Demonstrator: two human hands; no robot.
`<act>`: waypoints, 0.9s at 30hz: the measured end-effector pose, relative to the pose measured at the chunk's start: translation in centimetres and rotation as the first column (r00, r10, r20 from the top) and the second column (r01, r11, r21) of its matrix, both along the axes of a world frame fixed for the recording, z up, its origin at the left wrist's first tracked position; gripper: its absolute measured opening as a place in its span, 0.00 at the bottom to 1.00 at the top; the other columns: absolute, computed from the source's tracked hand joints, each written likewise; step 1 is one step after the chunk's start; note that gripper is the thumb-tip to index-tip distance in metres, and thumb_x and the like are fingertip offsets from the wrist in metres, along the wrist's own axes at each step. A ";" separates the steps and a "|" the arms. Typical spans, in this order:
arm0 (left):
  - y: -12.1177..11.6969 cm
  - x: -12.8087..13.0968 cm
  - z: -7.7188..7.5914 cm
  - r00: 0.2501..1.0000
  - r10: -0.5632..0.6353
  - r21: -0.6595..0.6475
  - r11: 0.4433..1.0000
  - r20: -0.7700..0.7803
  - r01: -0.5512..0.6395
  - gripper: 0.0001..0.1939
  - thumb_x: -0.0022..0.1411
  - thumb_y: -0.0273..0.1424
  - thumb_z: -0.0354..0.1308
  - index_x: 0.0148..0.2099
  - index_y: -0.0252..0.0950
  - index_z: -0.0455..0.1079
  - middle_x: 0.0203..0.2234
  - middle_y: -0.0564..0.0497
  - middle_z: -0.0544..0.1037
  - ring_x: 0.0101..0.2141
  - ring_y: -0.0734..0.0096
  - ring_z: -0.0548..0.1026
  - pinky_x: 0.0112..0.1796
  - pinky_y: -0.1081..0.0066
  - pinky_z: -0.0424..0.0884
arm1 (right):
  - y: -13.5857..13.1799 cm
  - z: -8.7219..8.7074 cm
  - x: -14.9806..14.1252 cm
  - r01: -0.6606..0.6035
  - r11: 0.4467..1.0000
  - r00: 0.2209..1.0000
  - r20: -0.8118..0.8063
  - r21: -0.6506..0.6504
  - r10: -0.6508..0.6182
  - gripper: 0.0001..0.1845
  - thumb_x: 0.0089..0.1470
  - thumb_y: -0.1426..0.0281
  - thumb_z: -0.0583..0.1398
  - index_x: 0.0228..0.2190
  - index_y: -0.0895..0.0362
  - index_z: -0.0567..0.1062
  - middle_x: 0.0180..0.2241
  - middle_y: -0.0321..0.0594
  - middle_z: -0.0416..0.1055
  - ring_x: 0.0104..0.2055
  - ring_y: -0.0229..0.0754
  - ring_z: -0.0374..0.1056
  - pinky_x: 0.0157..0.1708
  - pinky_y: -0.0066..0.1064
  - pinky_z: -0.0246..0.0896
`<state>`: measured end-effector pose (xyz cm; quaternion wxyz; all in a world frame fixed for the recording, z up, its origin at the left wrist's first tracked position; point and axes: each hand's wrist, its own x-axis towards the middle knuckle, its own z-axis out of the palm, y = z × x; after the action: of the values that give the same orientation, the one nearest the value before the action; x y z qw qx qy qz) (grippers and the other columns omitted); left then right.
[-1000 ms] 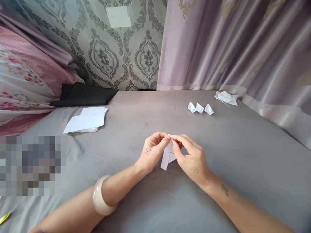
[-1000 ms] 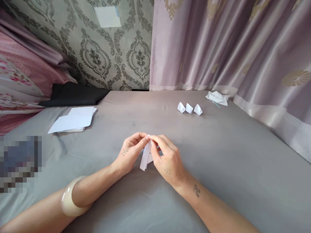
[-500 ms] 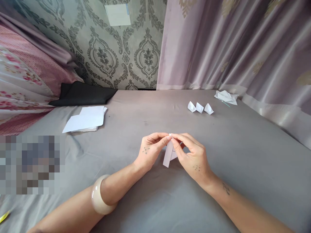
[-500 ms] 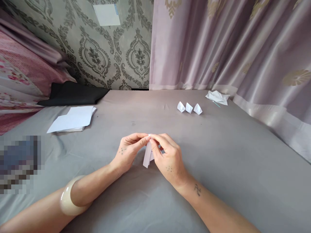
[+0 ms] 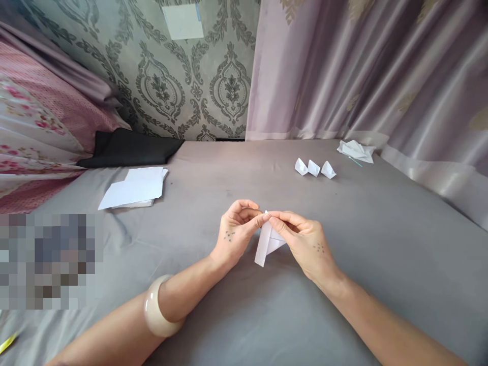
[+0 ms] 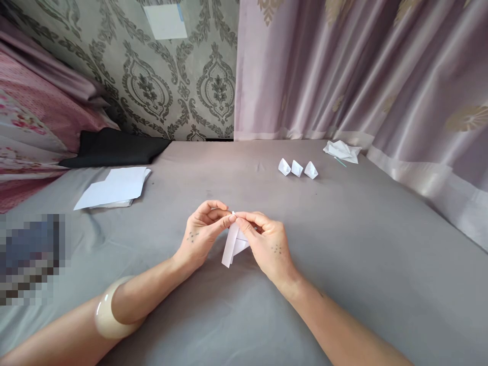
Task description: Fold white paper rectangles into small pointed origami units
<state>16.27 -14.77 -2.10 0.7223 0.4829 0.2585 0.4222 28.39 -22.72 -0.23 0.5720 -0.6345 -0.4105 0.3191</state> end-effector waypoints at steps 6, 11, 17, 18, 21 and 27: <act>0.2 0.2 0.0 0.998 -0.034 0.027 0.999 -0.060 0.035 0.09 0.51 0.33 0.68 0.34 0.35 0.77 0.30 0.51 0.79 0.32 0.73 0.74 0.37 0.71 0.71 | 0.4 -0.1 0.4 -0.026 0.995 0.995 -0.099 -0.096 0.016 0.18 0.50 0.57 0.63 0.35 0.58 0.79 0.32 0.42 0.78 0.36 0.44 0.72 0.36 0.34 0.67; 0.6 0.3 0.0 0.979 0.012 0.180 0.983 -0.203 0.025 0.10 0.53 0.37 0.65 0.31 0.35 0.75 0.27 0.51 0.77 0.30 0.72 0.72 0.36 0.70 0.69 | 0.8 -0.2 0.4 -0.036 0.994 0.999 -0.002 -0.102 0.036 0.18 0.51 0.56 0.61 0.32 0.60 0.77 0.27 0.40 0.75 0.29 0.40 0.68 0.29 0.32 0.63; 0.8 0.7 -0.6 0.945 0.133 0.299 0.953 -0.298 -0.040 0.12 0.57 0.39 0.61 0.32 0.34 0.69 0.25 0.53 0.73 0.27 0.75 0.68 0.30 0.73 0.63 | 1.7 -0.4 0.7 -0.135 0.986 0.952 0.262 -0.094 0.155 0.14 0.56 0.60 0.55 0.27 0.57 0.72 0.21 0.33 0.65 0.23 0.35 0.58 0.24 0.28 0.53; 0.8 0.7 -0.7 0.946 0.127 0.271 0.962 -0.299 -0.043 0.12 0.58 0.39 0.60 0.32 0.34 0.69 0.25 0.53 0.72 0.28 0.75 0.68 0.31 0.73 0.63 | 1.8 -0.4 0.7 -0.141 0.985 0.936 0.310 -0.101 0.166 0.15 0.56 0.61 0.55 0.25 0.56 0.70 0.20 0.31 0.62 0.22 0.34 0.56 0.23 0.28 0.51; 1.0 0.7 -0.6 0.950 0.086 0.186 0.982 -0.300 -0.030 0.12 0.58 0.39 0.59 0.31 0.34 0.68 0.25 0.54 0.71 0.28 0.76 0.66 0.32 0.73 0.62 | 2.0 -0.4 0.7 -0.159 0.979 0.902 0.385 -0.128 0.197 0.18 0.58 0.61 0.52 0.19 0.55 0.60 0.17 0.28 0.52 0.21 0.33 0.50 0.22 0.29 0.44; 1.8 -0.1 -0.1 0.945 -0.110 0.147 0.976 -0.308 0.161 0.14 0.59 0.39 0.59 0.28 0.35 0.66 0.22 0.55 0.64 0.25 0.76 0.61 0.29 0.72 0.57 | 1.8 -0.3 1.4 -0.320 0.939 0.928 0.161 -0.126 0.337 0.18 0.56 0.60 0.53 0.19 0.55 0.59 0.19 0.28 0.49 0.21 0.33 0.48 0.22 0.28 0.43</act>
<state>16.21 -12.97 -2.23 0.6587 0.6174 0.2935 0.3144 29.79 -20.89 -0.50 0.4395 -0.6100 -0.5448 0.3714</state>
